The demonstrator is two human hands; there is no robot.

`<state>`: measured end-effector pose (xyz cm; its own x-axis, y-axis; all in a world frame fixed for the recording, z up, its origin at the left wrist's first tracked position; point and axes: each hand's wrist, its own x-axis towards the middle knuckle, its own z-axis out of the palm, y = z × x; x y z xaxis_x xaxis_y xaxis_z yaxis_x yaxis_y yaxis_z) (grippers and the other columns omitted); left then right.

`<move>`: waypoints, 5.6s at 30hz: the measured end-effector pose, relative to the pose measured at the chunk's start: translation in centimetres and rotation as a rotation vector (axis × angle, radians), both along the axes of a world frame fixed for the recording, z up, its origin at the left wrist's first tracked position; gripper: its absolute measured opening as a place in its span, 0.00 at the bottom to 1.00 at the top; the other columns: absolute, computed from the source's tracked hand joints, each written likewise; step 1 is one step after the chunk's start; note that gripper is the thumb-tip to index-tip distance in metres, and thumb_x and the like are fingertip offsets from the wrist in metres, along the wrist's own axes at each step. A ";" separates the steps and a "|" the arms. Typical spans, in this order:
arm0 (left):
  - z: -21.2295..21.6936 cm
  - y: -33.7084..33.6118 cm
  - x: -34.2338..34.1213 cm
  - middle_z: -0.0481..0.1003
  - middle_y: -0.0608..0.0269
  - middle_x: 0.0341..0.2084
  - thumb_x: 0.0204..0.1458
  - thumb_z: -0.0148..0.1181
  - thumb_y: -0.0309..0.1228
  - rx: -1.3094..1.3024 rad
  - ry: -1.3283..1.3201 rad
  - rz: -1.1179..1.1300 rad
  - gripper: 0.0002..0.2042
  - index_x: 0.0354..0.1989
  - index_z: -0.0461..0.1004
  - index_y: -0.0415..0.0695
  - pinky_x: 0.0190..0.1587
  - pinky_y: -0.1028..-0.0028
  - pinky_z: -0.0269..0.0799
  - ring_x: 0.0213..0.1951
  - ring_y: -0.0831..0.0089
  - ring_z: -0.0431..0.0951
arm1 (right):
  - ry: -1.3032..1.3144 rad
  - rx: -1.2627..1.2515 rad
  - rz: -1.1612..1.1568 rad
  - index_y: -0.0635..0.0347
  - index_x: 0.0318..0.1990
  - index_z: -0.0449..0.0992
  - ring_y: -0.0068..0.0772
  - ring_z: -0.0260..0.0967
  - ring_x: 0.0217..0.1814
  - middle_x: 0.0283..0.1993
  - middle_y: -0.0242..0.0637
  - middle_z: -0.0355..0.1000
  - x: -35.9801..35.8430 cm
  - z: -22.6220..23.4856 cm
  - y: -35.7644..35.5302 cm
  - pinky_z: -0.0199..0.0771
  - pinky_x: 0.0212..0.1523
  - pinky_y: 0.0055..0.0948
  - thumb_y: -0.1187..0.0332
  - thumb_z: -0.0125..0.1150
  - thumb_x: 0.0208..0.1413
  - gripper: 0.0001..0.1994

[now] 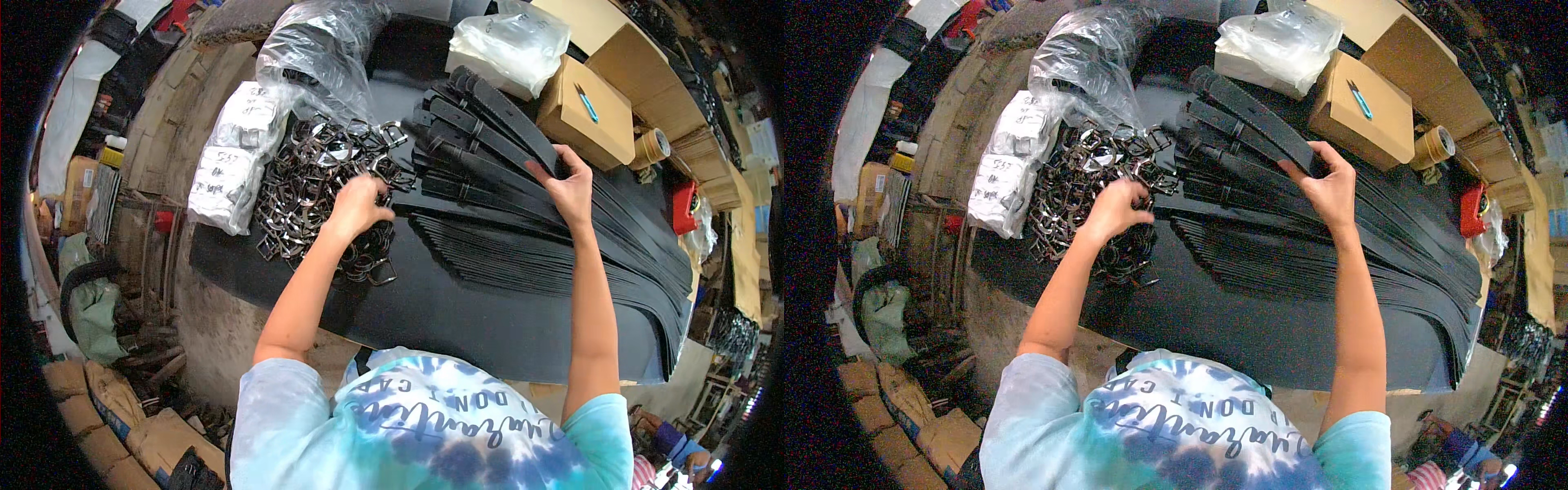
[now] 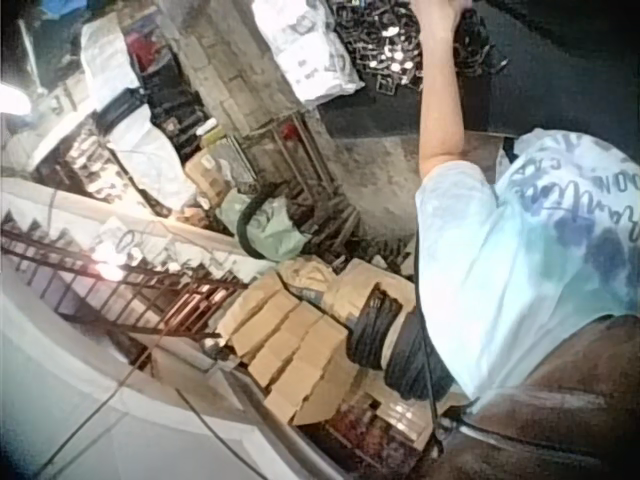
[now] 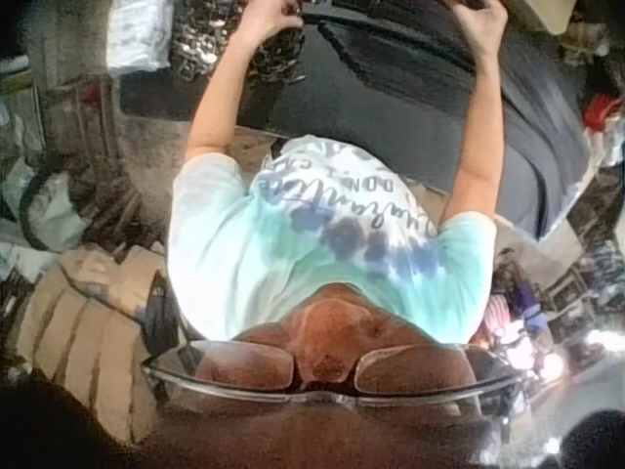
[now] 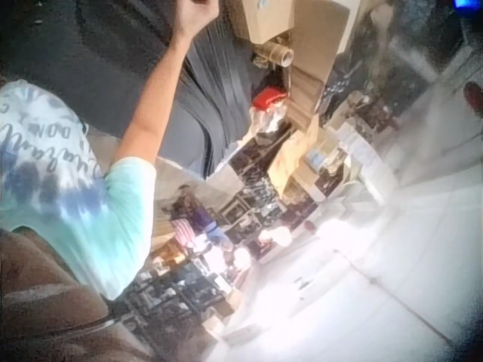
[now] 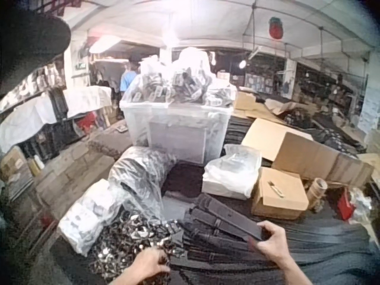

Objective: The person attaches belt loops onto the ends of black belt straps laid out on the table by hand.

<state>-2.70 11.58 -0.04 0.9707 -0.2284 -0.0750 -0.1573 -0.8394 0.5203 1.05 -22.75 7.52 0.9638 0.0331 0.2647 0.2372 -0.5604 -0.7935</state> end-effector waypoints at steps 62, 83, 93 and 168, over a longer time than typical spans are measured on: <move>2.0 -4.1 1.7 0.73 0.69 0.38 0.49 0.61 0.21 -1.856 0.482 0.268 0.21 0.53 0.69 0.43 0.48 0.72 0.74 0.40 0.80 0.74 | 0.383 0.048 0.225 0.63 0.27 0.75 0.15 0.64 0.32 0.27 0.26 0.73 -0.9 3.3 0.1 0.65 0.37 0.20 0.69 0.71 0.42 0.10; 2.0 -4.5 2.6 0.74 0.66 0.34 0.50 0.60 0.25 -1.749 0.730 0.356 0.18 0.51 0.70 0.45 0.40 0.74 0.78 0.35 0.71 0.78 | 0.385 -0.001 0.272 0.64 0.28 0.77 0.16 0.63 0.30 0.26 0.26 0.72 -0.6 2.9 -0.7 0.64 0.35 0.21 0.68 0.70 0.41 0.10; 2.6 -3.8 2.7 0.76 0.72 0.30 0.48 0.64 0.27 -1.395 0.616 0.187 0.17 0.47 0.74 0.44 0.30 0.83 0.66 0.30 0.84 0.74 | 0.432 0.055 0.265 0.63 0.29 0.77 0.16 0.62 0.31 0.26 0.25 0.72 -0.1 3.0 -1.2 0.63 0.36 0.20 0.66 0.71 0.41 0.11; -0.2 -7.5 1.8 0.76 0.60 0.33 0.55 0.55 0.41 -2.142 0.926 0.177 0.15 0.43 0.72 0.44 0.31 0.82 0.78 0.28 0.77 0.77 | 0.258 0.332 0.212 0.59 0.32 0.74 0.12 0.64 0.32 0.30 0.22 0.71 -0.2 0.7 -0.8 0.63 0.34 0.16 0.75 0.71 0.41 0.11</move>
